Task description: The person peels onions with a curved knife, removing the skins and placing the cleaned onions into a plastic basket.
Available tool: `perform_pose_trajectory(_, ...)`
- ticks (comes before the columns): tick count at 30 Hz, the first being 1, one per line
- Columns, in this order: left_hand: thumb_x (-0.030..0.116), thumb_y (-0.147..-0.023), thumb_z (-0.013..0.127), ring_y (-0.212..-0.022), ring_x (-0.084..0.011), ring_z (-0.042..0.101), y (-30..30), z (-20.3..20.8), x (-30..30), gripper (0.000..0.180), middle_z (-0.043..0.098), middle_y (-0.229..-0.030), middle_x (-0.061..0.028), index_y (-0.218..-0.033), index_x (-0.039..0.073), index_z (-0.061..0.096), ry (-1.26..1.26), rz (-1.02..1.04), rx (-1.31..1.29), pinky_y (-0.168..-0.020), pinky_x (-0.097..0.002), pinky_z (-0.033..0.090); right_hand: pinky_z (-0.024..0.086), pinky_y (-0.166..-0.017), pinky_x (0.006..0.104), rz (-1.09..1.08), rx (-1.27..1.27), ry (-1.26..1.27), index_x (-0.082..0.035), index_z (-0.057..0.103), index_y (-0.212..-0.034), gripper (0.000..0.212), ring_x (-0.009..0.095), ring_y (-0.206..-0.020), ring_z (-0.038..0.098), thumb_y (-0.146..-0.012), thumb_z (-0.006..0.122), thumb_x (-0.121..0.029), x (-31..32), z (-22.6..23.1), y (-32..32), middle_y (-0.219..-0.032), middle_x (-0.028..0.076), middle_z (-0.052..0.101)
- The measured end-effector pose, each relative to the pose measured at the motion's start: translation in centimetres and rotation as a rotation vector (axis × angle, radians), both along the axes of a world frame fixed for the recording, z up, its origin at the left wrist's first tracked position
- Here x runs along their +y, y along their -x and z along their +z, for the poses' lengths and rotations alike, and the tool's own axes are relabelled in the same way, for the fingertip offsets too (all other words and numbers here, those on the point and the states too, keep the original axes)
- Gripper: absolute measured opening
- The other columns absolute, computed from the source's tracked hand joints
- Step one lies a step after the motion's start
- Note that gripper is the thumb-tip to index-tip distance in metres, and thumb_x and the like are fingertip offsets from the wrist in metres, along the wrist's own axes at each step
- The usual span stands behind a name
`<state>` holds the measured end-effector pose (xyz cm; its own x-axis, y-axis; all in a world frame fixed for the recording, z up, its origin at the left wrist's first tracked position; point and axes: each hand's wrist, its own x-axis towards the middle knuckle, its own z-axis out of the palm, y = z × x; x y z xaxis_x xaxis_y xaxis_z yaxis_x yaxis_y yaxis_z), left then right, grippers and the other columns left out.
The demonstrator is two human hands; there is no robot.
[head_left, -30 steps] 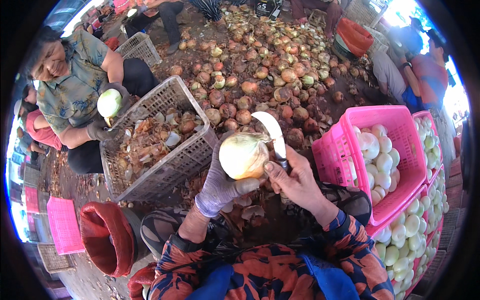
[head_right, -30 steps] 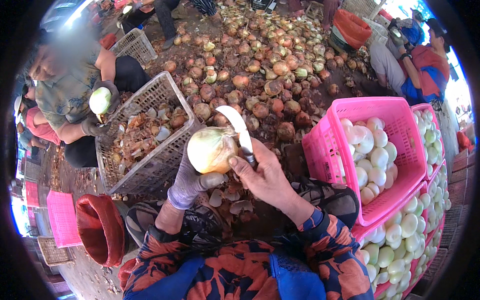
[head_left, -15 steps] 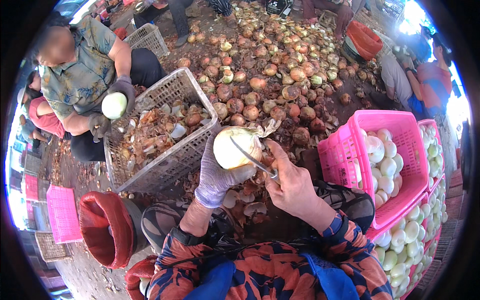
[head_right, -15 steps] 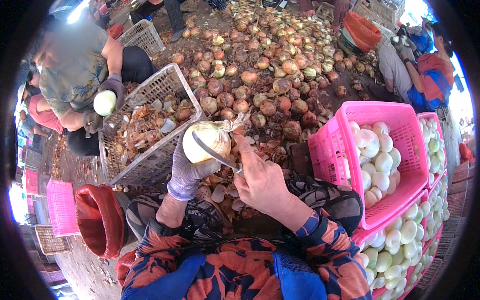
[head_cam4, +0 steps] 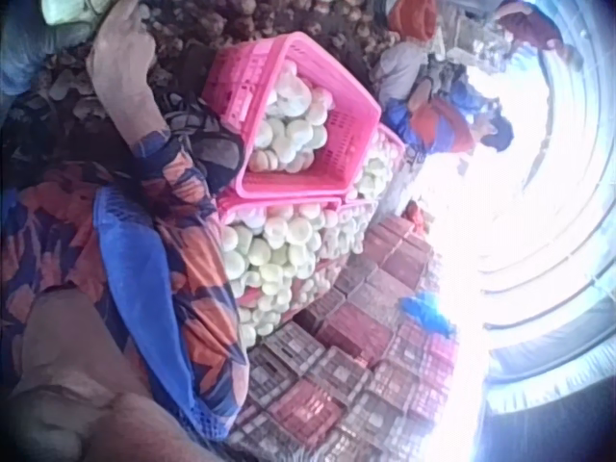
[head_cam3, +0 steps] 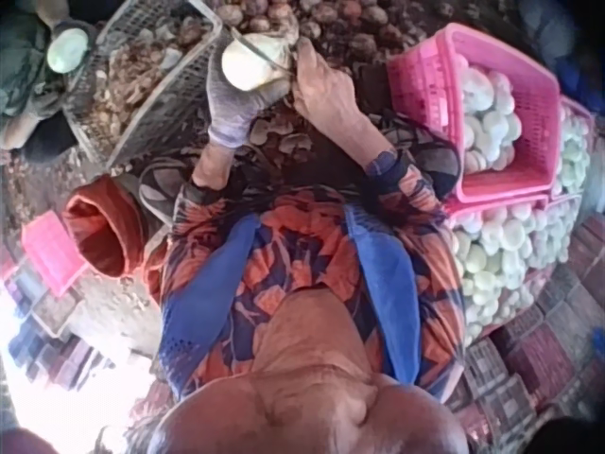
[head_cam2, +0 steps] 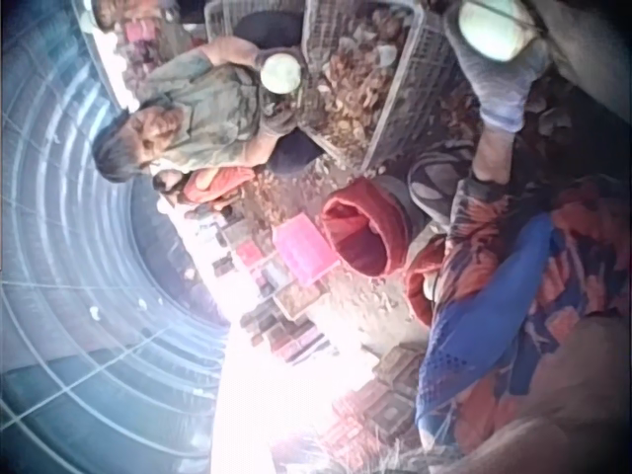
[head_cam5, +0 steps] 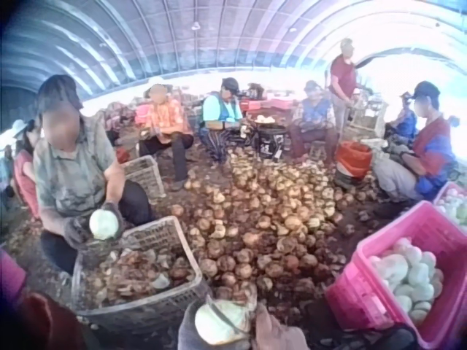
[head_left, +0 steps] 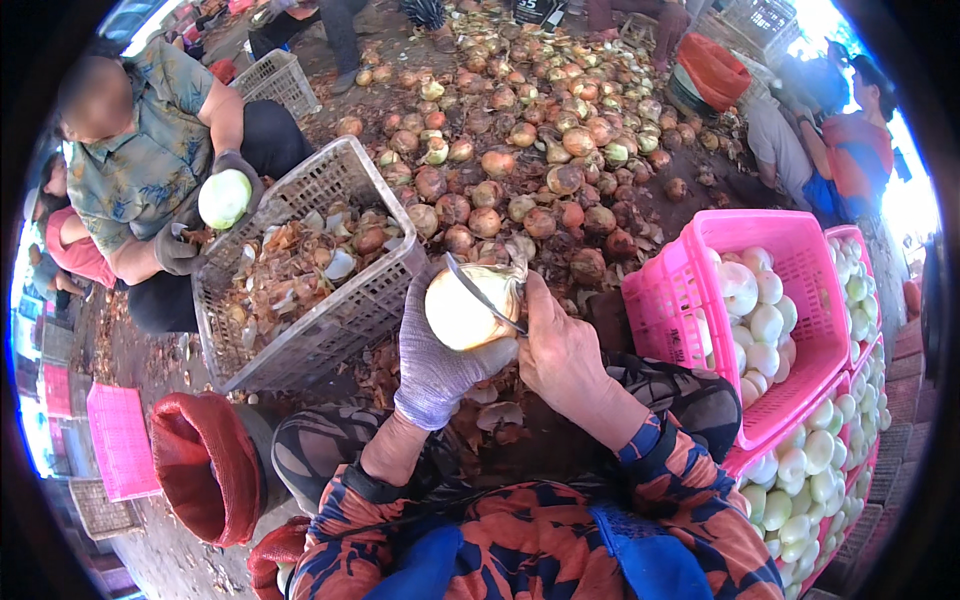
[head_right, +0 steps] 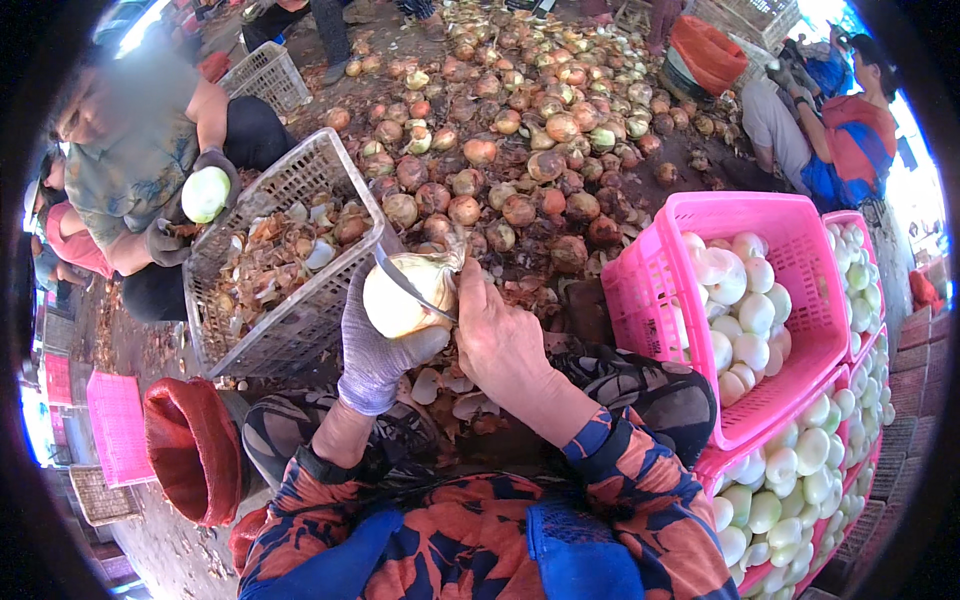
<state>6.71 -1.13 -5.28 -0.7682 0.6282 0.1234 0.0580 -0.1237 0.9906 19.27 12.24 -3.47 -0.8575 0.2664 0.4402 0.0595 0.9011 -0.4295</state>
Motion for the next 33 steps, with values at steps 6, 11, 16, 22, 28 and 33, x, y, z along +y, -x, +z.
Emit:
perform_pose_trajectory(6, 0.018, -0.066, 0.099, -0.115, -0.0222, 0.067, 0.4, 1.8, -0.6, 0.088, 0.067, -0.126, -0.011, -0.138, 0.0, 0.051, -0.239, -0.054, -0.398, -0.098, -0.0361, 0.057, 0.057, -0.06, 0.0435, -0.003, -0.009, -0.058, 0.012, 0.043, -0.135, 0.058, 0.038, -0.071, 0.069, -0.083, 0.064, -0.003, 1.0, -3.0, -0.8, -0.098, 0.022, 0.065)
perform_pose_trajectory(11, 0.022, -0.067, 0.098, -0.117, -0.0228, 0.066, -0.7, 1.1, -0.8, 0.09, 0.067, -0.129, -0.0123, -0.139, 0.0, 0.051, -0.209, -0.171, -0.435, -0.1, -0.0377, 0.056, 0.056, -0.059, 0.044, -0.032, -0.098, 0.006, 0.002, 0.047, -0.105, 0.03, 0.038, -0.073, 0.069, -0.082, 0.066, -0.003, 1.1, -1.1, 0.2, -0.09, 0.02, 0.063)
perform_pose_trajectory(16, 0.028, -0.063, 0.097, -0.116, -0.0256, 0.068, -0.2, 1.5, -1.5, 0.095, 0.066, -0.129, -0.0136, -0.141, 0.0, 0.051, -0.355, -0.138, -0.628, -0.103, -0.0395, 0.055, 0.056, -0.065, 0.0465, 0.035, -0.102, 0.067, 0.006, 0.047, -0.118, 0.043, 0.041, -0.079, 0.068, -0.081, 0.067, -0.003, 1.3, -1.4, -0.9, -0.093, 0.023, 0.065)
perform_pose_trajectory(22, 0.031, -0.064, 0.095, -0.114, -0.0247, 0.068, -1.1, 2.1, -1.5, 0.093, 0.066, -0.128, -0.0122, -0.141, 0.003, 0.052, -0.269, -0.129, -0.547, -0.102, -0.0412, 0.056, 0.055, -0.071, 0.0503, -0.001, -0.271, 0.128, 0.005, 0.044, -0.132, 0.052, 0.045, -0.085, 0.068, -0.085, 0.064, -0.007, 2.4, -2.7, -0.6, -0.095, 0.026, 0.067)
perform_pose_trajectory(28, 0.026, -0.064, 0.092, -0.115, -0.0296, 0.069, 2.3, 3.0, -3.7, 0.095, 0.065, -0.13, -0.0163, -0.144, -0.001, 0.048, -0.489, -0.092, -0.576, -0.1, -0.0439, 0.058, 0.05, -0.065, 0.0388, 0.185, -0.08, 0.595, 0.002, 0.05, -0.139, 0.053, 0.024, -0.07, 0.064, -0.102, 0.063, -0.034, 3.3, 0.7, -0.4, -0.075, 0.012, 0.059)
perform_pose_trajectory(33, 0.029, -0.054, 0.09, -0.121, -0.0258, 0.065, 0.9, 3.8, -3.2, 0.107, 0.063, -0.134, -0.0144, -0.146, -0.003, 0.046, -0.329, -0.276, -0.483, -0.105, -0.0399, 0.052, 0.053, -0.073, 0.0383, 0.34, -0.276, 0.975, -0.002, 0.034, -0.159, 0.078, 0.025, -0.076, 0.066, -0.107, 0.04, -0.06, 3.4, 3.8, -1.3, -0.088, 0.014, 0.065)
